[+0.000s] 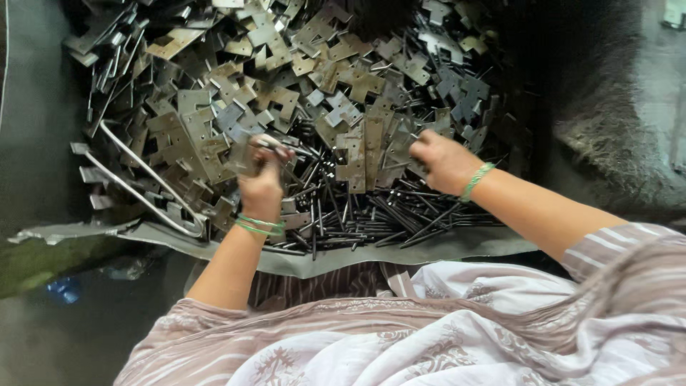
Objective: The person sits on the floor and repeatedly picks up metal hinge plates and pins from a large pile. They insert the pins into the hinge plates to assemble them, then place the assembled hinges aside. The task continues throughout the clip with no visible final destination for the assembled parts.
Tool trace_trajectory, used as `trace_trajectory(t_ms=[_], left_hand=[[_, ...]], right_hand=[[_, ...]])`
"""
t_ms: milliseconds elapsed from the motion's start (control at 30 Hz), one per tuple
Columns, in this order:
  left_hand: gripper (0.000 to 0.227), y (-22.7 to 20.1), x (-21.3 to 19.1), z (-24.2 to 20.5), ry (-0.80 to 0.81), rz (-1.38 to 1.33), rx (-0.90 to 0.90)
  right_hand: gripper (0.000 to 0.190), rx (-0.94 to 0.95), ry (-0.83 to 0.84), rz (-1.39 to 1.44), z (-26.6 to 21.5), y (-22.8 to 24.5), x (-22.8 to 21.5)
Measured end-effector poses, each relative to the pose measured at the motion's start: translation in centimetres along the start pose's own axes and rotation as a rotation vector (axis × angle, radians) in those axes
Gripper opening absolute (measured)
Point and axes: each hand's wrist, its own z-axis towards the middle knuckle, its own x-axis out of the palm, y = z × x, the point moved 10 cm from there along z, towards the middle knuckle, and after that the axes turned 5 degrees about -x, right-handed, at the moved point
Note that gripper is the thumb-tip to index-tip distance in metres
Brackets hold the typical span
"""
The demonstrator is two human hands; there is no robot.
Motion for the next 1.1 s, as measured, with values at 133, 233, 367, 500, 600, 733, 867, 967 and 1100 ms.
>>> trace_trajectory(t_ms=[133,233,367,500,600,733,867,967,1100], left_hand=[[0.025,3.0,0.9,-3.2,-0.072,-0.716,-0.459],[0.038,4.9,5.8,-6.1,0.051,-0.699,-0.617],[0.058,7.1,10.1,-8.6,0.153,-0.904,-0.602],[0.06,7.9,10.1,-9.2,0.1,-0.558,-0.665],[0.075,4.3,10.5,-8.9,0.379,0.102,-0.535],[0.084,-0.7,8.1,-8.8,0.549,1.738,0.23],[0.069,0.8,5.5,-8.7,0.567,1.807,0.298],[0.058,2.0,4.8,-9.8,0.646,1.895,0.27],[0.055,3.2,6.0,-8.4,0.743,1.933,0.132]], right_hand=[[0.048,0.064,-0.273,0.456,-0.2,1.0,-5.0],[0.059,-0.035,-0.29,0.483,0.6,5.7,-5.7],[0.076,-0.267,-0.168,0.416,0.8,13.8,-2.5],[0.078,-0.31,-0.056,0.301,0.2,14.1,-1.1],[0.061,-0.042,-0.148,0.897,0.1,7.5,-2.0],[0.061,0.315,-0.264,1.357,-3.1,-0.7,-2.1],[0.057,0.106,-0.597,0.562,-7.6,-5.2,-8.6],[0.057,0.287,-0.776,0.121,-12.7,-11.7,-11.6],[0.071,0.375,-0.882,-0.575,-20.5,-17.2,-15.9]])
